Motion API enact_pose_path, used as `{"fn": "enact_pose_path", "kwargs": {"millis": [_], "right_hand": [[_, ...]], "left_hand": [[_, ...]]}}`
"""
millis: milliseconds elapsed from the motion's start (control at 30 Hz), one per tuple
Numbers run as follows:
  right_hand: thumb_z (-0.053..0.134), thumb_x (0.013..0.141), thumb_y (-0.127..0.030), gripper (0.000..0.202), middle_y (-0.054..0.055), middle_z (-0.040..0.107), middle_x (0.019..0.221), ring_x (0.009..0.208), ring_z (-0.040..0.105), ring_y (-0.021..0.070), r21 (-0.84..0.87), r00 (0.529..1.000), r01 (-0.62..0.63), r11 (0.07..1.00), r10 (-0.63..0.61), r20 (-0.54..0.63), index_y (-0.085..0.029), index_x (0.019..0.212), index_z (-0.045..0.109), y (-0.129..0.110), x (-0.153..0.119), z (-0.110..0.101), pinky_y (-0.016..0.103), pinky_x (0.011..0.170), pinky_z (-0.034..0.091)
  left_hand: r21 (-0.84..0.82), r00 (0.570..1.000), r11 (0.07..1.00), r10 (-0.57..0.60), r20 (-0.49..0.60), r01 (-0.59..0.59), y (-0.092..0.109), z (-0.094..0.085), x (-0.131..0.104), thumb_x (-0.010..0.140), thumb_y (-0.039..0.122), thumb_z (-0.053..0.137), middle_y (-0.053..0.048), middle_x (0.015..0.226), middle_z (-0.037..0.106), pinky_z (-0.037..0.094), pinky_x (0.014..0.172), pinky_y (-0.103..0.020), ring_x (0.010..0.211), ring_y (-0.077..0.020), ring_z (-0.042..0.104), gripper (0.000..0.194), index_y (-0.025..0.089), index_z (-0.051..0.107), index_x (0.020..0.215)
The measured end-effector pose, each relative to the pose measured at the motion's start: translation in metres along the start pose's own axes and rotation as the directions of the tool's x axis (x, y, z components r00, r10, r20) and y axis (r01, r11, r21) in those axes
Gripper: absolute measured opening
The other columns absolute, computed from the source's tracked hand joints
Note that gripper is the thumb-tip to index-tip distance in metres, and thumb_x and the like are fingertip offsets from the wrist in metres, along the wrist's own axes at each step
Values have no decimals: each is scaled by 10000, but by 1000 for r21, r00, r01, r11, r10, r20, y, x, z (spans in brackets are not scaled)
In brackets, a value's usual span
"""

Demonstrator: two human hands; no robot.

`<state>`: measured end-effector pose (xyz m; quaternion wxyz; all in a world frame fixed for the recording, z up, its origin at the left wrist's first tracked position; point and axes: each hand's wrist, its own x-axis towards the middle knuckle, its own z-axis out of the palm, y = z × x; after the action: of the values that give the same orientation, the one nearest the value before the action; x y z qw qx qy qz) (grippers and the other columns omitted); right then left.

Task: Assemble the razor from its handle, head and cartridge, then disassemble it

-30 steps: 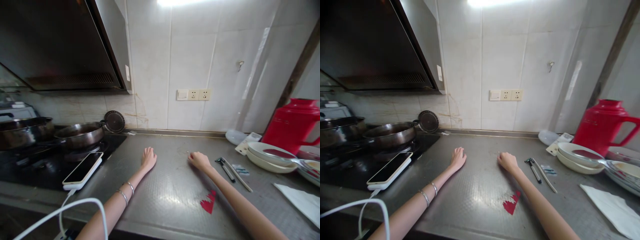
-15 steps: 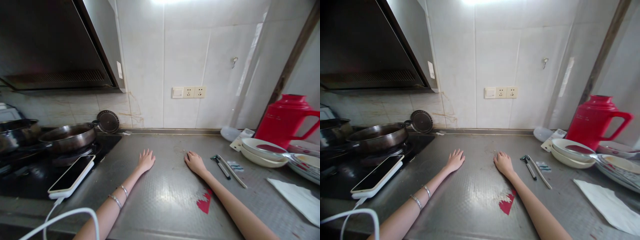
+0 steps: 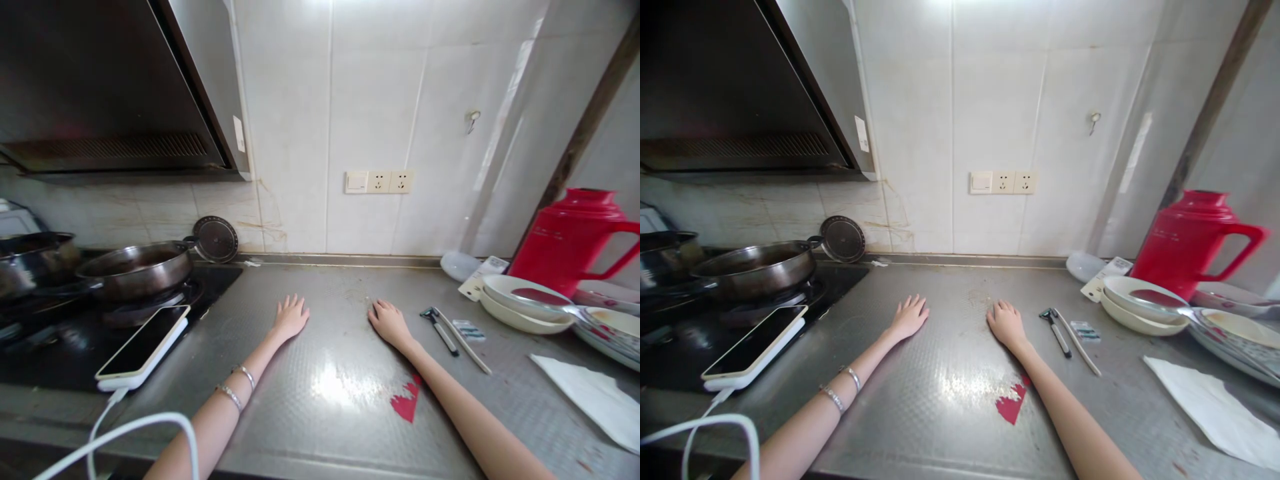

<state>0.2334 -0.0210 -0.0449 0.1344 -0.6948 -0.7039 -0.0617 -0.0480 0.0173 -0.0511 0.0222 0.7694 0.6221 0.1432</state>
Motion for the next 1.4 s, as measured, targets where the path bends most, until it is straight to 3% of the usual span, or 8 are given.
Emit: {"fn": "enact_pose_path", "kwargs": {"millis": [233, 633, 900, 1033, 1100, 1200, 1300, 1400], "right_hand": [[302, 880, -342, 424, 142, 509, 1255, 1177, 424, 246, 4, 1000, 5, 1000, -5, 9, -131, 1150, 553, 2, 0, 0, 341, 945, 320], [309, 872, -347, 440, 140, 492, 1281, 1196, 410, 256, 16, 1000, 4, 1000, -4, 4, -130, 1173, 547, 4, 1, 3, 360, 967, 308], [369, 847, -305, 429, 165, 477, 1292, 1183, 436, 247, 156, 999, 15, 988, -9, -41, -104, 1183, 544, 10, 5, 0, 341, 960, 330], [428, 801, -236, 391, 139, 555, 1215, 1128, 497, 199, 249, 997, 40, 968, -21, -76, -108, 1138, 578, 33, 5, -25, 256, 935, 350], [459, 770, -240, 367, 113, 630, 1098, 989, 586, 200, 242, 997, -56, 969, 67, -41, -142, 1093, 606, 55, 0, -44, 256, 845, 409], [471, 753, -290, 269, 86, 698, 777, 645, 644, 186, 178, 946, -312, 933, 288, 148, -166, 889, 668, 94, -15, -72, 264, 630, 447], [510, 726, -317, 234, 84, 672, 610, 496, 601, 157, 155, 901, -357, 921, 296, 317, -134, 703, 654, 125, -30, -88, 233, 513, 415], [525, 721, -341, 249, 85, 655, 557, 476, 581, 152, 161, 888, -347, 924, 269, 374, -125, 669, 637, 137, -42, -92, 221, 471, 387]], "left_hand": [[-29, 999, 999, 38, -5, -38, -5, -1, -1, 878, 295, 254, -96, 1399, 359, 216, 1025, -524, 1305, -292, 267, 450, 209, 446, 1276], [-12, 999, 999, 37, -7, -38, -6, -1, -2, 884, 303, 257, -94, 1401, 359, 220, 1025, -517, 1303, -285, 271, 445, 213, 441, 1280], [59, 1000, 998, 23, -12, -22, -6, -1, -1, 886, 313, 254, -61, 1399, 368, 244, 1029, -476, 1298, -261, 286, 448, 228, 440, 1285], [73, 1000, 997, 19, 4, -19, -5, -3, 0, 885, 317, 255, -54, 1403, 362, 246, 1030, -467, 1296, -261, 289, 453, 228, 435, 1291], [74, 1000, 997, 18, 4, -18, -4, -4, 0, 885, 316, 252, -55, 1404, 360, 247, 1028, -468, 1296, -262, 290, 456, 225, 434, 1293], [78, 1000, 997, 15, 5, -15, -3, -5, 0, 884, 312, 248, -60, 1403, 359, 247, 1025, -476, 1296, -266, 288, 460, 221, 433, 1295], [80, 1000, 997, 13, 9, -14, -3, -6, 0, 883, 313, 243, -64, 1405, 354, 242, 1027, -478, 1301, -271, 278, 468, 212, 429, 1300], [83, 1000, 996, 18, 8, -19, -3, -6, 1, 882, 310, 241, -71, 1403, 356, 242, 1027, -475, 1300, -272, 280, 473, 201, 428, 1302]]}}
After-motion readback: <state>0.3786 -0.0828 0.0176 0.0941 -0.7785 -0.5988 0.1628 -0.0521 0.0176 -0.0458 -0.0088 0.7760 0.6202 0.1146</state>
